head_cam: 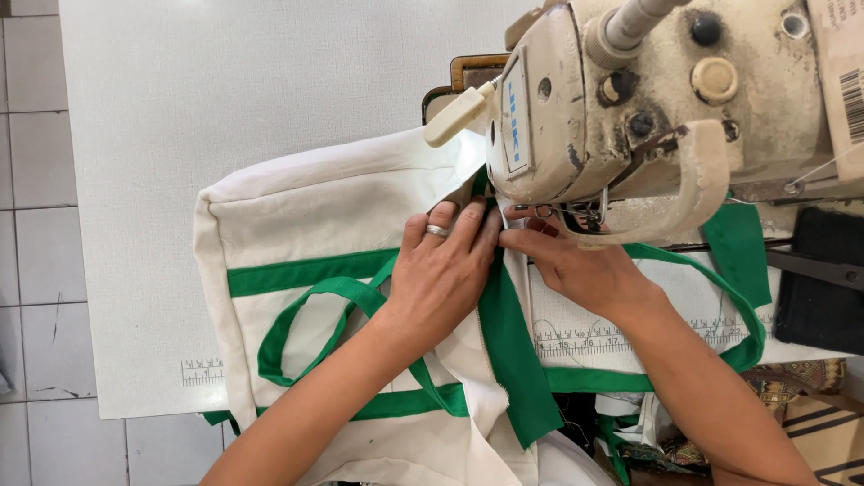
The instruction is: The person sews green fabric straps onto white tote bags using an industrial sewing machine. They align the straps, guide the fabric through the machine, and use scissors to trim excess material and threads.
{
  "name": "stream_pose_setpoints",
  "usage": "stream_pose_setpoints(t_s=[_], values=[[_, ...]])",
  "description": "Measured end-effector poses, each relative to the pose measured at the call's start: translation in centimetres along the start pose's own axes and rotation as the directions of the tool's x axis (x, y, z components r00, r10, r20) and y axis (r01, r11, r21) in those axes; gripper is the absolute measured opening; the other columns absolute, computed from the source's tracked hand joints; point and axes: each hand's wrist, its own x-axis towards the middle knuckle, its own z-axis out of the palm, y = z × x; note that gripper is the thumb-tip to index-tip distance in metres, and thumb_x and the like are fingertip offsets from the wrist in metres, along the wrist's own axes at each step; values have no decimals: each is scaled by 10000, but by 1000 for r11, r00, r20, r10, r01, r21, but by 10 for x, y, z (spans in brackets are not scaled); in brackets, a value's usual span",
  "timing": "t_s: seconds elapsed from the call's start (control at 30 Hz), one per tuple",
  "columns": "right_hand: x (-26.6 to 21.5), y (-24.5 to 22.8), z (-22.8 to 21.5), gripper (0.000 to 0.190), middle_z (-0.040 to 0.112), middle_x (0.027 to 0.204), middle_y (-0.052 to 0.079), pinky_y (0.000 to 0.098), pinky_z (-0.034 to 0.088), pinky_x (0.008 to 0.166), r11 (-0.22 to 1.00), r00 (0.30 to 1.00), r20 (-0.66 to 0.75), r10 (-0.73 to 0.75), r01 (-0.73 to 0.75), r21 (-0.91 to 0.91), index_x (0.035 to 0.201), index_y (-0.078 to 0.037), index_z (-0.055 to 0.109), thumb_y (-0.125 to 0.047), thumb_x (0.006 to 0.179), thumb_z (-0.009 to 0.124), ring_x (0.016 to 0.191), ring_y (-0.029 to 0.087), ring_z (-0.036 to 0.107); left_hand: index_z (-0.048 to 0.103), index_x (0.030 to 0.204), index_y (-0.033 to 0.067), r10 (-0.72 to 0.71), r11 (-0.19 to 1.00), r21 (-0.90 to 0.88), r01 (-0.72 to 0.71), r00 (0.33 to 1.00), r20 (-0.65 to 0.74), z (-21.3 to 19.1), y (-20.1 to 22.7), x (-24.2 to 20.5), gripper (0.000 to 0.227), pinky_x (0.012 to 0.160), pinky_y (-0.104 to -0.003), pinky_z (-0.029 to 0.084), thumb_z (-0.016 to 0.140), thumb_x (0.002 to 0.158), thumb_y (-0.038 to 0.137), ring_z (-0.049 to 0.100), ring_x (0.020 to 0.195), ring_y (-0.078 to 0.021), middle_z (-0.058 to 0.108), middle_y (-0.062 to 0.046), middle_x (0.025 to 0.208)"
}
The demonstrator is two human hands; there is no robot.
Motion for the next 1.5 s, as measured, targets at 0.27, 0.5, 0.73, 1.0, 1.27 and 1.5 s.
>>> stream_pose_setpoints(t_s=[0.27, 0.5, 0.73, 1.0, 1.27, 1.5], values=[[8, -9, -1, 468, 686, 990, 95, 489, 574, 648, 997, 999, -33, -18, 16, -78, 1305, -410, 671, -97, 977, 554, 833, 336, 674, 615, 1131, 151, -19, 999, -35, 17, 998, -56, 3, -3, -3, 280, 881, -376, 367, 704, 899, 278, 568, 1123, -280, 617, -84, 1241], [2, -7, 1, 378, 707, 1103, 60, 481, 585, 773, 1000, 999, -54, -6, 5, -11, 1316, -324, 670, -154, 1005, 537, 962, 324, 685, 568, 1303, 159, -42, 997, -58, 41, 999, -28, 6, -4, -7, 486, 912, -371, 360, 728, 870, 308, 554, 1168, -266, 602, -68, 1273], [16, -17, -16, 187, 716, 1087, 33, 481, 574, 644, 1000, 996, -86, 12, -11, 5, 1135, -276, 713, -218, 1022, 576, 875, 348, 690, 608, 1331, 138, -45, 996, -81, 43, 999, -25, 5, -3, -8, 470, 924, -375, 350, 698, 898, 299, 550, 1171, -270, 593, -78, 1334], [15, -13, -18, 172, 724, 1169, -12, 448, 591, 681, 999, 993, -119, -11, 15, 31, 1118, -250, 725, -205, 1019, 591, 939, 311, 709, 657, 1284, 140, -50, 988, -150, 47, 999, -17, 5, -4, -9, 421, 929, -384, 352, 722, 893, 281, 552, 1197, -269, 610, -67, 1319], [16, -14, -19, 174, 734, 1152, 38, 470, 600, 701, 995, 993, -118, 10, 1, 97, 1103, -202, 745, -189, 1008, 600, 969, 332, 710, 674, 1225, 145, -57, 983, -174, 52, 998, -24, 6, -4, -9, 414, 946, -389, 356, 762, 855, 310, 567, 1197, -264, 625, -48, 1282], [18, -15, -20, 176, 746, 1167, -7, 464, 605, 702, 997, 994, -107, 20, -12, 78, 1110, -227, 748, -207, 1008, 605, 1001, 292, 723, 644, 1276, 139, -53, 982, -182, 48, 998, -26, 7, -4, -10, 458, 934, -387, 353, 741, 864, 314, 566, 1181, -268, 619, -56, 1270]])
